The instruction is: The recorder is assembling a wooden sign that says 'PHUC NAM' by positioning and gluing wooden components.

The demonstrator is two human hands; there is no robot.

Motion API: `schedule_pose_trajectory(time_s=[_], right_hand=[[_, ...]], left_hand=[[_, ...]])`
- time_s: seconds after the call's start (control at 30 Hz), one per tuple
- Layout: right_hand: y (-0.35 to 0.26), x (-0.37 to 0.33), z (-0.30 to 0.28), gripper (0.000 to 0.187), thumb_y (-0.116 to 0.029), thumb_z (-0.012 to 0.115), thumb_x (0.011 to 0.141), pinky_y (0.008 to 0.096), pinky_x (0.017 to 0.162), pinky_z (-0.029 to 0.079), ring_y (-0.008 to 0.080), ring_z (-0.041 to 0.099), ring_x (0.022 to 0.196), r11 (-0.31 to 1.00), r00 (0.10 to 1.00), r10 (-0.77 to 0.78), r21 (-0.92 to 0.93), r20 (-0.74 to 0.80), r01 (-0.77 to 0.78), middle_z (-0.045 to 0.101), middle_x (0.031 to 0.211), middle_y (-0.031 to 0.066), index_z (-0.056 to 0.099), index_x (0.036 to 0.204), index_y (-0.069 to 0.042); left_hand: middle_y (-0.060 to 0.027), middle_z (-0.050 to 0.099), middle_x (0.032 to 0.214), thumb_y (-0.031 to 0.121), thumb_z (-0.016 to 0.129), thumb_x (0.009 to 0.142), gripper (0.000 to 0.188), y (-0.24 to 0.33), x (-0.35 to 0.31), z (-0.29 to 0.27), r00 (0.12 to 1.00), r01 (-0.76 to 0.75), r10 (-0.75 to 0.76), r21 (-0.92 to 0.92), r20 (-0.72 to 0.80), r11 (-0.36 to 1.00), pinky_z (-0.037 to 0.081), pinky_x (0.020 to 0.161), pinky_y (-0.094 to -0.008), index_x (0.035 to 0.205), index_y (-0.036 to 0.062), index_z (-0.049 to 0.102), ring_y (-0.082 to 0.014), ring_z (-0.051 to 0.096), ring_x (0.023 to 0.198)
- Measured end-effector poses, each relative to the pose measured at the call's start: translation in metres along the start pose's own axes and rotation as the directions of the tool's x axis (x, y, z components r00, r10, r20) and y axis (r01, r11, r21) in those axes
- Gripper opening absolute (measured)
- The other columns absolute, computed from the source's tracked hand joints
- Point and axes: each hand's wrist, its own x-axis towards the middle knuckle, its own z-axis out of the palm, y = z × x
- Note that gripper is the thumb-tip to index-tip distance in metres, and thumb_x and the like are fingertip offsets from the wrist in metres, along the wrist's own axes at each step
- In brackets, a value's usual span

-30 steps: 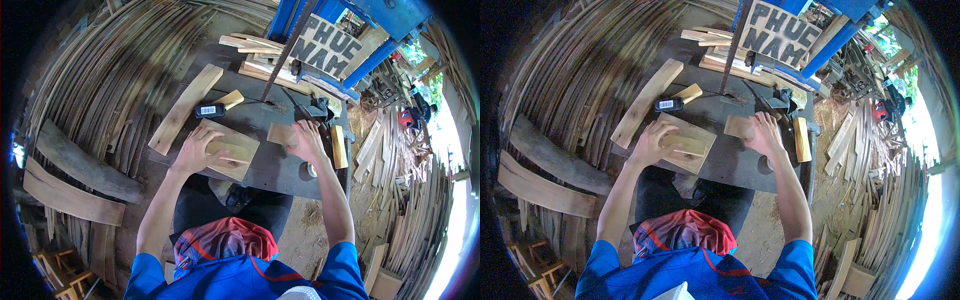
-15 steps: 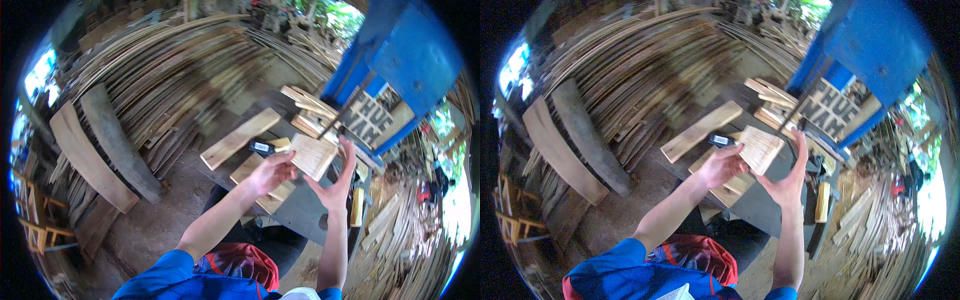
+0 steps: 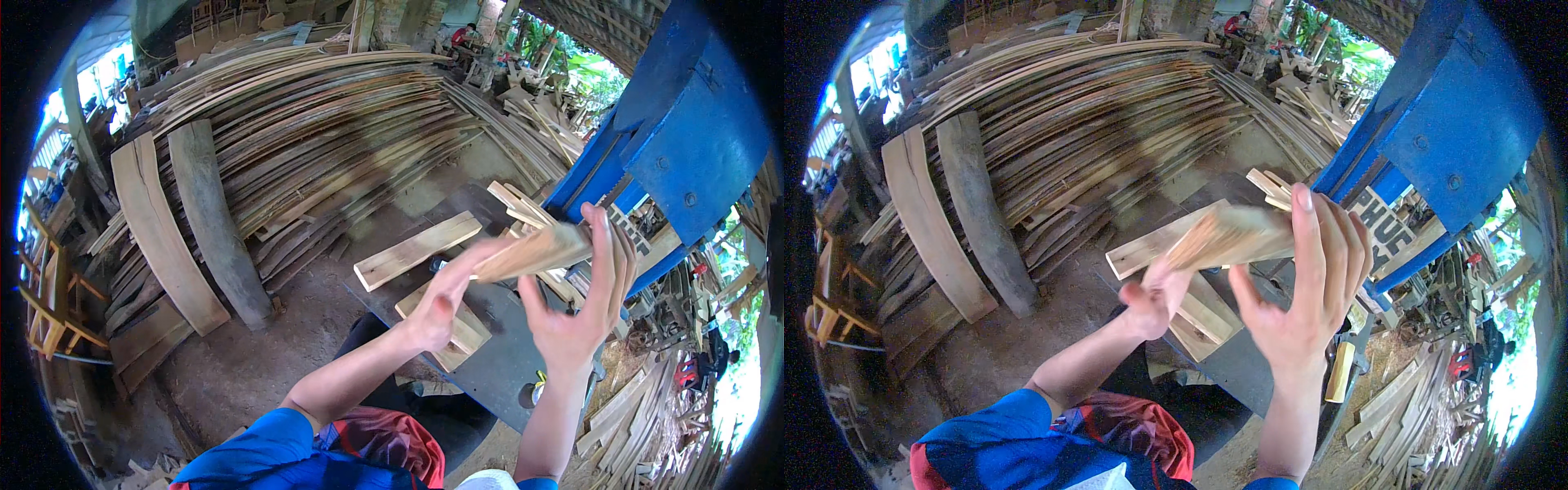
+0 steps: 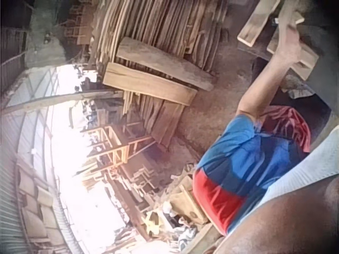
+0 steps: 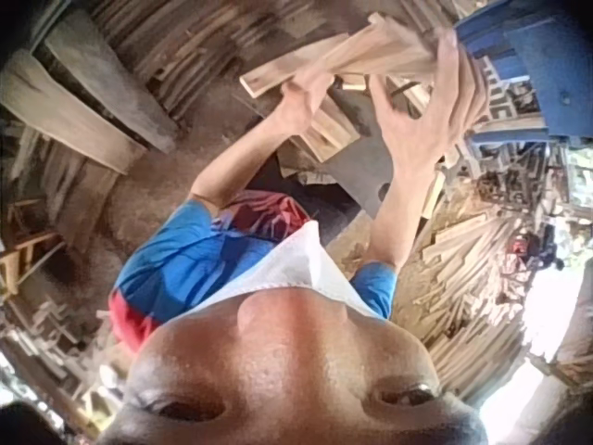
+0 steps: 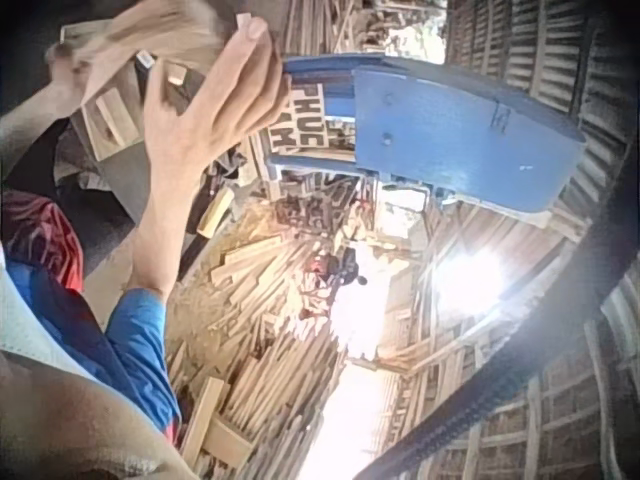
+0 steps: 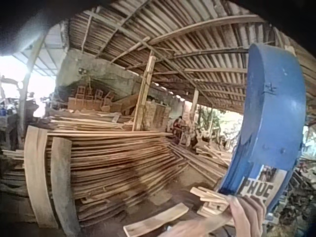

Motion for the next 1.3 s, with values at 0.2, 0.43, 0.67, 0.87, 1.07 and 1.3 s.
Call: schedule_pose_trajectory(time_s=[0.2,0.43,0.67,0.87,1.07,1.3], right_hand=[[-0.018,0.001,-0.007,0.066,-0.023,0.083,0.078,0.0497,0.105,0.04,0.0321,0.059,0.12,0.998,0.999,-0.05,-0.028,-0.001,0.05,0.065,0.132,0.0119,0.057,0.135,-0.004],[-0.021,0.012,-0.012,0.087,-0.041,0.09,0.074,0.0496,0.106,0.04,0.0327,0.055,0.123,0.974,0.988,-0.14,-0.17,0.064,0.149,0.065,0.13,0.0142,0.051,0.142,-0.002],[-0.002,-0.013,-0.019,0.103,-0.077,0.018,0.098,0.0364,0.083,0.043,0.0231,0.059,0.088,-0.355,0.731,0.518,0.889,0.445,-0.29,0.065,0.117,0.0206,0.042,0.147,0.011],[-0.04,0.017,-0.001,0.104,-0.078,0.022,0.098,0.0339,0.064,0.038,0.0186,0.05,0.069,-0.753,0.149,0.545,0.56,0.825,-0.347,0.06,0.082,0.0088,0.043,0.143,0.013],[0.002,-0.034,0.033,0.099,-0.083,0.021,0.095,0.0334,0.059,0.033,0.0116,0.025,0.054,-0.589,0.891,-0.035,0.711,0.453,-0.384,0.025,0.062,-0.0049,0.047,0.147,-0.002],[-0.006,-0.037,0.029,0.093,-0.075,0.04,0.097,0.0311,0.055,0.037,0.0124,0.037,0.053,-0.625,0.879,0.128,0.726,0.459,-0.288,0.036,0.062,-0.0026,0.047,0.136,0.009]], left_hand=[[-0.0183,0.04,0.155,0.06,0.07,0.088,0.091,0.027,0.01,-0.001,0.999,-0.011,0.011,-0.025,0.035,1.0,0.03,0.117,-0.0452,0.147,-0.0041,0.045,-0.0294,0.041,0.141],[-0.0097,0.071,0.11,0.001,0.074,0.092,0.032,0.04,0.008,-0.009,0.99,0.025,0.001,0.175,-0.142,0.984,0.05,0.095,-0.0337,0.122,-0.0036,0.067,-0.022,0.068,0.101],[-0.0117,0.071,0.085,-0.002,0.072,0.092,0.014,0.051,0.008,-0.018,0.95,-0.052,-0.018,-0.215,-0.31,0.975,0.054,0.071,-0.03,0.105,-0.0071,0.066,-0.0182,0.068,0.077],[-0.0129,0.073,0.086,-0.004,0.071,0.091,0.012,0.066,-0.007,-0.013,0.939,-0.118,0.127,0.048,-0.32,0.992,0.054,0.072,-0.0291,0.102,-0.0083,0.067,-0.0174,0.069,0.077],[-0.0132,0.073,0.086,-0.004,0.072,0.09,0.014,0.071,-0.006,-0.016,0.928,-0.148,0.141,0.006,-0.344,0.989,0.054,0.069,-0.029,0.102,-0.0083,0.067,-0.0174,0.069,0.074],[-0.0131,0.072,0.085,-0.001,0.073,0.09,0.015,0.068,-0.008,-0.019,0.941,-0.106,0.152,0.163,-0.302,0.981,0.053,0.061,-0.0296,0.101,-0.0087,0.067,-0.0166,0.067,0.069]])
